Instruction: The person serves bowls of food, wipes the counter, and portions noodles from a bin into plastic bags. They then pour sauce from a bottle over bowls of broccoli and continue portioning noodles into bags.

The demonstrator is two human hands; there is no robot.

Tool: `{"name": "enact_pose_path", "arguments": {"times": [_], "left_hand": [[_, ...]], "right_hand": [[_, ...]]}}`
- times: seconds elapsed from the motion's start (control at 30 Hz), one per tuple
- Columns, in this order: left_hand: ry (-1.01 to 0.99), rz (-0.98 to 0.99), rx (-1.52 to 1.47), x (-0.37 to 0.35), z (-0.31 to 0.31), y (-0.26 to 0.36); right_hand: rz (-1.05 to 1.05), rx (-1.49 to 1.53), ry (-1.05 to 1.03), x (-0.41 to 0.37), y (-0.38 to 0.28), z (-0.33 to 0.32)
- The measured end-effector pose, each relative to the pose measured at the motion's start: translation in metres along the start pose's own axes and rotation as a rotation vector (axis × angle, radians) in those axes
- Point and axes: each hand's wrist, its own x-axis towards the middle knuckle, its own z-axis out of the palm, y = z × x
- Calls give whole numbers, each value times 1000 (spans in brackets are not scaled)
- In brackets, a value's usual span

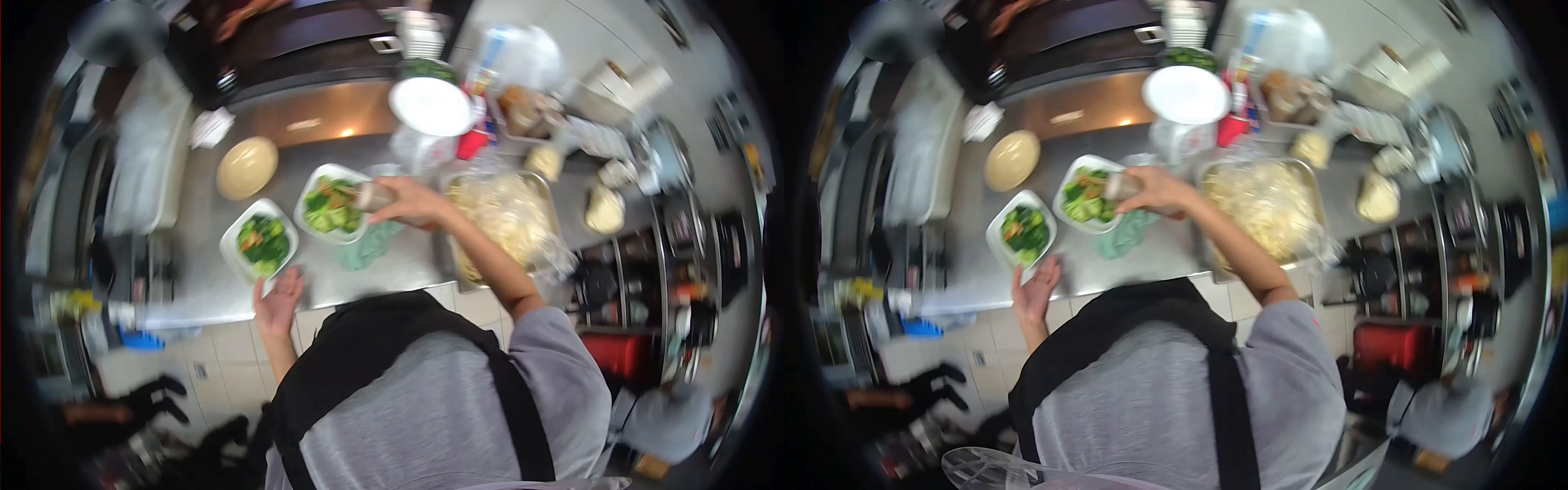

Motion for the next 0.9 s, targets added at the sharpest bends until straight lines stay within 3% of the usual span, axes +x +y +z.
{"name": "enact_pose_path", "arguments": {"times": [0.07,0.13,0.27,0.33,0.4,0.47,0.53,0.6,0.67,0.73,0.8,0.9], "left_hand": [[-190,-36,-6,12,-1,15],[-168,-18,-13,6,16,16],[-152,125,-12,10,17,17],[-163,156,51,12,8,22],[-160,118,93,6,4,20],[-82,170,121,3,1,9],[-70,176,320,0,-3,-1],[-20,238,696,-10,11,-23],[-30,355,1367,-10,27,-48],[-167,438,1889,13,21,-65],[-504,1076,2170,41,6,-87],[-546,1182,2164,64,-3,-108]], "right_hand": [[-69,215,224,-17,-11,-4],[-136,649,470,-26,-12,-12],[-276,559,993,-54,-15,-79],[-253,371,1193,-73,-10,-123],[-152,-34,1313,-94,-10,-164],[166,-644,1510,-95,31,-195],[86,-896,1605,-94,104,-230],[72,-851,1523,-98,139,-248],[130,-729,1631,-97,180,-251],[332,-707,1643,-97,213,-256],[361,-600,1590,-99,247,-251],[494,-454,1533,-92,261,-252]]}}
